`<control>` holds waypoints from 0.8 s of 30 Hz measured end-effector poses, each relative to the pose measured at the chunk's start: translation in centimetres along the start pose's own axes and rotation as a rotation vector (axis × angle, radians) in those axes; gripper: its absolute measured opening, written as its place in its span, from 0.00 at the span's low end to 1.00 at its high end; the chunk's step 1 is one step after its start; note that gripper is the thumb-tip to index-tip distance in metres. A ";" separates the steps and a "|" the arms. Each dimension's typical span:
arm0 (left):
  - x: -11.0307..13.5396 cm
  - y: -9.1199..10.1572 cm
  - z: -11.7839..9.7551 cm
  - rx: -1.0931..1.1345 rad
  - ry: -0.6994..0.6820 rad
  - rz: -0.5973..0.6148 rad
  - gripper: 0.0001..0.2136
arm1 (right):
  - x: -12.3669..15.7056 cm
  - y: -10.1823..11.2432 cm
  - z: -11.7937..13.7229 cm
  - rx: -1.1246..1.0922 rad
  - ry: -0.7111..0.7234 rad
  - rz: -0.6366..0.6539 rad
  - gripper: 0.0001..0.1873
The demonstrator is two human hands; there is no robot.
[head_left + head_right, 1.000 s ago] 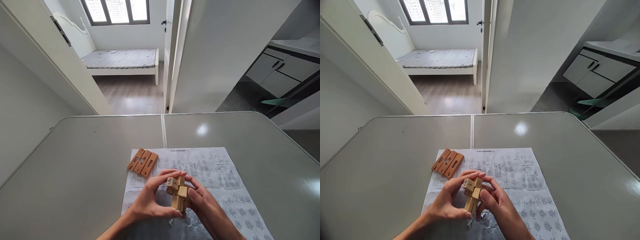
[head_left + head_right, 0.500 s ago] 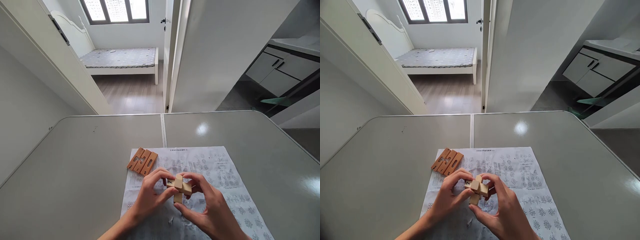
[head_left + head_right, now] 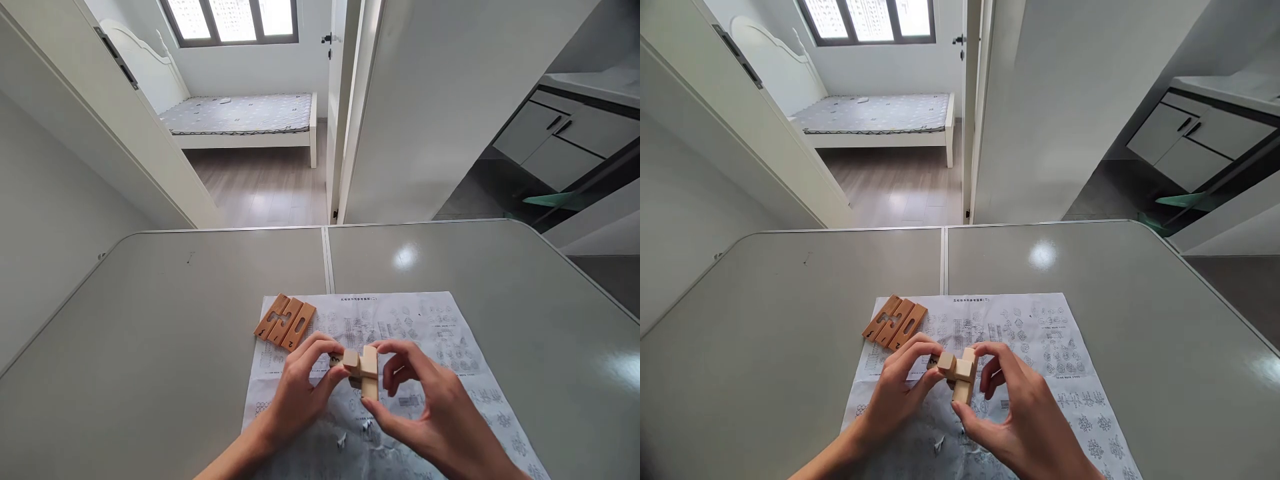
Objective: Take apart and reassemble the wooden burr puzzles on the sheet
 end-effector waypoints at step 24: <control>-0.2 -0.7 2.8 0.537 0.583 0.152 0.19 | 0.6 -2.1 -3.2 0.168 0.132 0.083 0.27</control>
Point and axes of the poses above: each hand's wrist, its own x-axis away from the middle knuckle, its own y-axis out of the back of the hand, z = x × y, the point moved 7 cm from there along -x, towards the middle knuckle, and after that the axes turned 7 degrees about y, right-handed, at the moved point
